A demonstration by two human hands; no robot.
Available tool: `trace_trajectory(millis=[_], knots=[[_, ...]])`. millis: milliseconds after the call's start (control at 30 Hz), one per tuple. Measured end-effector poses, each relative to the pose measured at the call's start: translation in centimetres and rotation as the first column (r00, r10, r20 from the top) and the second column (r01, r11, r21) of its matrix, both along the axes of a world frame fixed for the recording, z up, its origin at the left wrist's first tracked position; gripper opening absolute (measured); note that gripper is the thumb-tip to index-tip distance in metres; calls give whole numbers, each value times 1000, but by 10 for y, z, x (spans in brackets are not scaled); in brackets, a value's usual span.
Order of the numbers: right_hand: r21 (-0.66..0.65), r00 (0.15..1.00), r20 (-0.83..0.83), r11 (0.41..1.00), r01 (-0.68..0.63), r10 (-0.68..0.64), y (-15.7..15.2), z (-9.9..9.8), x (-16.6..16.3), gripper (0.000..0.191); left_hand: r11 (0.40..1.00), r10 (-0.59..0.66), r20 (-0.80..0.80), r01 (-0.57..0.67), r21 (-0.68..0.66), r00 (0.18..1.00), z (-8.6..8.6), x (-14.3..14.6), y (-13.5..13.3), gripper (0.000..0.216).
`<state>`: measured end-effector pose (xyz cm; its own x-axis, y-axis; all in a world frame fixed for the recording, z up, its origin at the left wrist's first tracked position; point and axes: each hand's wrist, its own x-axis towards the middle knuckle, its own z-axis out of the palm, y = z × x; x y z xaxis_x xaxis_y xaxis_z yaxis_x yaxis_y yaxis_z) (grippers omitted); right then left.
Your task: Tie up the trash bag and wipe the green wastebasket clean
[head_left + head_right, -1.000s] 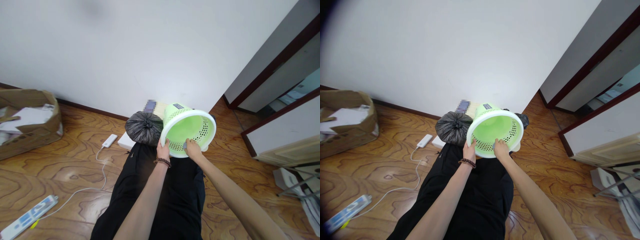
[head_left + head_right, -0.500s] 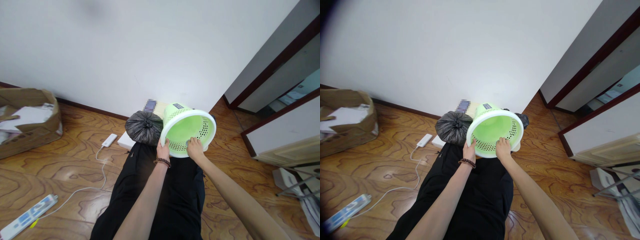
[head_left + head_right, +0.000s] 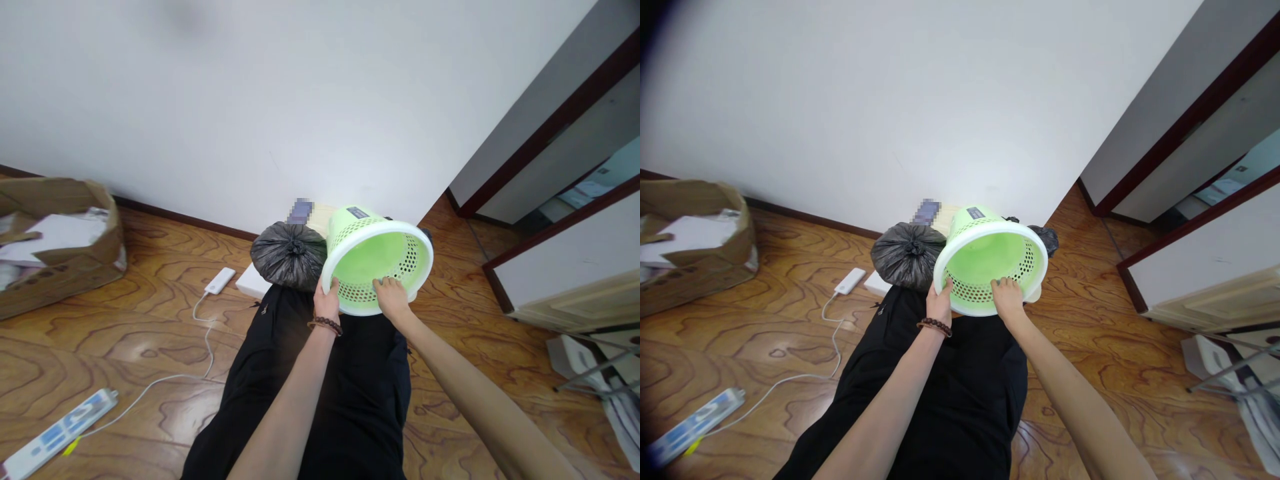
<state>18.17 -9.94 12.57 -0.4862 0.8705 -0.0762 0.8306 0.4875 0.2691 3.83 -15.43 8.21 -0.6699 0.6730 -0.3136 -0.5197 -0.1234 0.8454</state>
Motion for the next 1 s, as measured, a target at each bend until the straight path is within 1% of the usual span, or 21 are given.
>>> trace_trajectory(millis=[233,333,467,567,633,833,933,1000], knots=[[29,999,23,999,-35,35,1,-5,0,27,999,-7,-19,6,-31,1000,2,-1,-1,49],[35,998,26,998,-49,48,4,-5,2,26,1000,-9,-5,9,-19,1000,3,-1,-1,49],[2,1000,15,1000,-17,17,8,-6,3,26,1000,-3,16,4,-23,1000,7,-1,-3,46],[-35,997,-40,997,63,-65,8,-11,0,27,999,-4,31,5,-42,1000,11,1,-4,45],[-78,990,-101,993,93,-101,3,-15,-7,28,999,-1,43,3,-48,999,14,3,-5,44],[-215,950,-304,977,1,-68,-20,-26,-38,25,999,-10,43,12,-40,999,15,4,-6,46],[-263,932,-352,965,-12,-85,-21,-25,-42,25,999,-19,36,20,-27,999,14,5,-6,46],[-267,936,-342,964,-13,-82,-20,-21,-40,25,1000,-17,37,18,-20,999,14,7,-6,45]])
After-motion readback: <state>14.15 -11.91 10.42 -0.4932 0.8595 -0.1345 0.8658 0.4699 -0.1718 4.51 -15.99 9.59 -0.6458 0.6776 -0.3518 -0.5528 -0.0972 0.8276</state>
